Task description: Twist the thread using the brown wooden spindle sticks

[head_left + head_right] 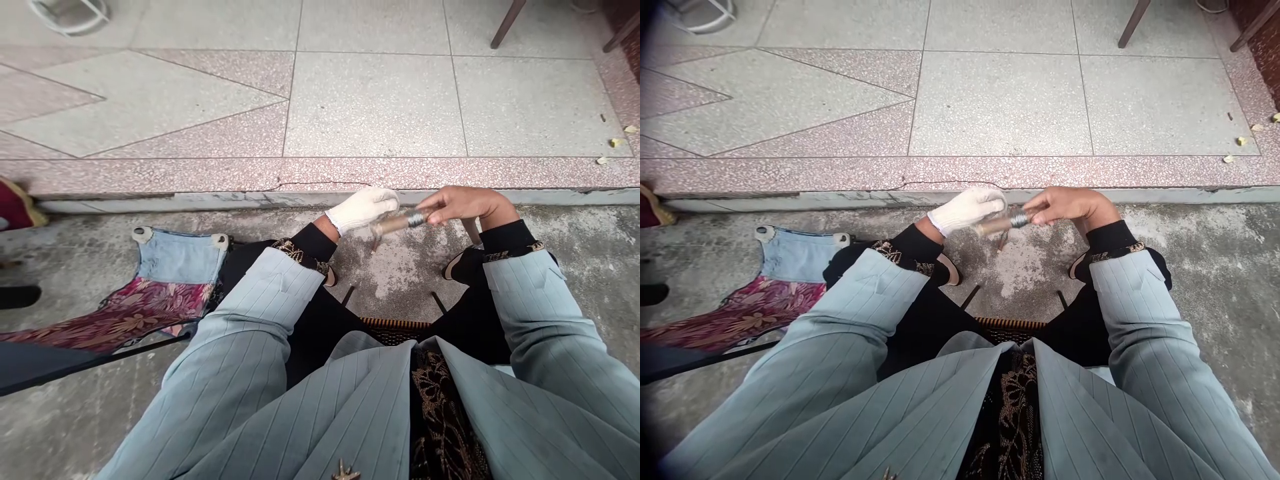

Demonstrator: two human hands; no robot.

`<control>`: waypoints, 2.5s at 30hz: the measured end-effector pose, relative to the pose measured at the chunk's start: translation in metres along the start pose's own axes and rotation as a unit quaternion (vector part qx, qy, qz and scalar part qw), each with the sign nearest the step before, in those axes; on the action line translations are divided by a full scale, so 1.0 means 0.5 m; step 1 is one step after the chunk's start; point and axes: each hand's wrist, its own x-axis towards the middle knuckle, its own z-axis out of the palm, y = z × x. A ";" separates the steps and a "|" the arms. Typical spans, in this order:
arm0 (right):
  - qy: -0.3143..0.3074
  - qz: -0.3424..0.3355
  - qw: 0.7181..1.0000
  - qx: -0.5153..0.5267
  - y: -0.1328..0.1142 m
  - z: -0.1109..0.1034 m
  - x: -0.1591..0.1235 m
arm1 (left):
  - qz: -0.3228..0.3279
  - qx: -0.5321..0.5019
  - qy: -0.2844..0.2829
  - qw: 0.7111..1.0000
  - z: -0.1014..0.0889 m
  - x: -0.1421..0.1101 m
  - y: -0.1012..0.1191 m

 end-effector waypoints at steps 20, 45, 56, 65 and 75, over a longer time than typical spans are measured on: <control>0.064 0.115 0.972 -0.194 0.033 0.015 0.034 | 0.002 0.051 -0.069 0.996 0.020 -0.010 0.004; 0.301 0.150 0.929 -0.151 0.022 0.040 0.026 | -0.018 0.203 -0.028 0.979 0.035 -0.050 0.034; 0.163 -0.089 0.969 0.163 -0.016 0.044 0.005 | -0.042 -0.115 0.017 0.992 0.007 -0.025 -0.009; 0.300 -0.056 0.921 0.244 -0.009 0.051 0.016 | -0.038 0.031 0.013 0.999 0.046 -0.053 0.046; 0.399 0.122 0.903 -0.102 0.019 0.042 0.024 | -0.048 0.182 -0.025 0.982 0.067 -0.069 0.062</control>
